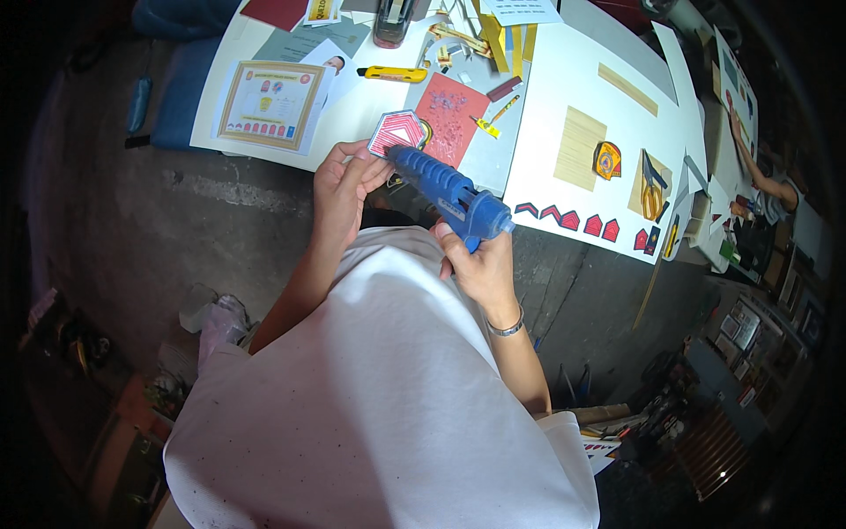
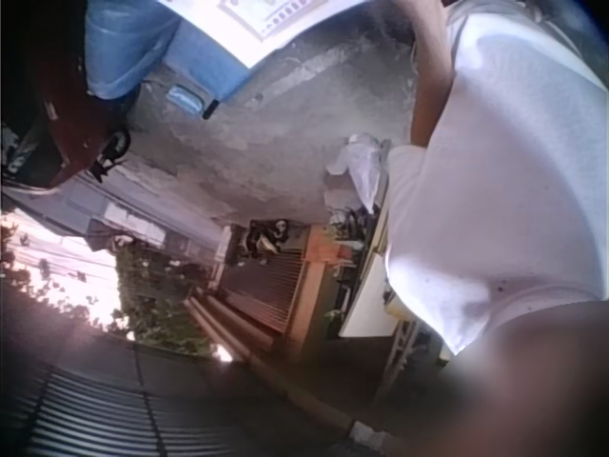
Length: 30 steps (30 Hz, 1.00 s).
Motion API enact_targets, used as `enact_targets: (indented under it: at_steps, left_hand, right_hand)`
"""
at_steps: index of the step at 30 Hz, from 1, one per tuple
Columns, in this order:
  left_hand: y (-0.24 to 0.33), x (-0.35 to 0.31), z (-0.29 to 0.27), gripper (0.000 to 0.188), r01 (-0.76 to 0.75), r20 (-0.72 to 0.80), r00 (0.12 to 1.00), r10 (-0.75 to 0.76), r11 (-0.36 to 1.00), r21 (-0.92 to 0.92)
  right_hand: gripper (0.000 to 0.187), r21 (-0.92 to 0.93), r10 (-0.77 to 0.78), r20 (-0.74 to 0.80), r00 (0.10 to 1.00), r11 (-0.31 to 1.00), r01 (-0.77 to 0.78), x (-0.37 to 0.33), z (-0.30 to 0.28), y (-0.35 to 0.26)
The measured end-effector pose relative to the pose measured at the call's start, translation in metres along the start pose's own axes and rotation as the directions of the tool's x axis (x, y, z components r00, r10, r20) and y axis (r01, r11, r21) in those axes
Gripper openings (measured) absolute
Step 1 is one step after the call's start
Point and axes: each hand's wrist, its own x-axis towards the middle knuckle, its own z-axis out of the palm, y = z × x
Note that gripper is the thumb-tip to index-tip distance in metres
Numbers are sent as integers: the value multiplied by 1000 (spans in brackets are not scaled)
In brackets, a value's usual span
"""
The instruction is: The person cuts red and blue insignia patches from a printed sheet using a utility knife, then applies hot glue to the back of each patch and presses them onto a white board in a row. The person repeats this process for several patches, aligning them carefully.
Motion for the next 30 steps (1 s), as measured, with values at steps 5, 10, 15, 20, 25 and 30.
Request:
enact_targets:
  at_steps: [5, 10, 15, 20, 25, 30]
  left_hand:
    - [0, -1, 0, 21, 12, 17, 1000, -12, 1000, 9]
    - [0, -1, 2, 22, 18, 6, 1000, -18, 999, 26]
    - [-1, 1, 0, 21, 3, 11, 1000, -3, 999, 33]
    - [-1, 1, 0, 21, 6, 4, 1000, -6, 999, 32]
    - [0, 0, 1, 21, 16, 4, 1000, -16, 1000, 24]
    - [0, 0, 1, 20, 9, 0, 1000, -9, 1000, 26]
  right_hand:
    - [27, -2, 1, -44, 999, 1000, -2, 0, -2, -1]
    - [27, 4, -9, -52, 999, 1000, 9, 2, -1, -1]
    - [21, 8, 22, -58, 998, 1000, -21, -4, 0, -5]
    - [19, 22, 25, -71, 997, 999, -24, -5, 0, -5]
    - [27, -23, 26, -66, 997, 999, -28, -1, -4, 0]
    - [27, 21, 7, -75, 997, 1000, -6, 0, -4, 2]
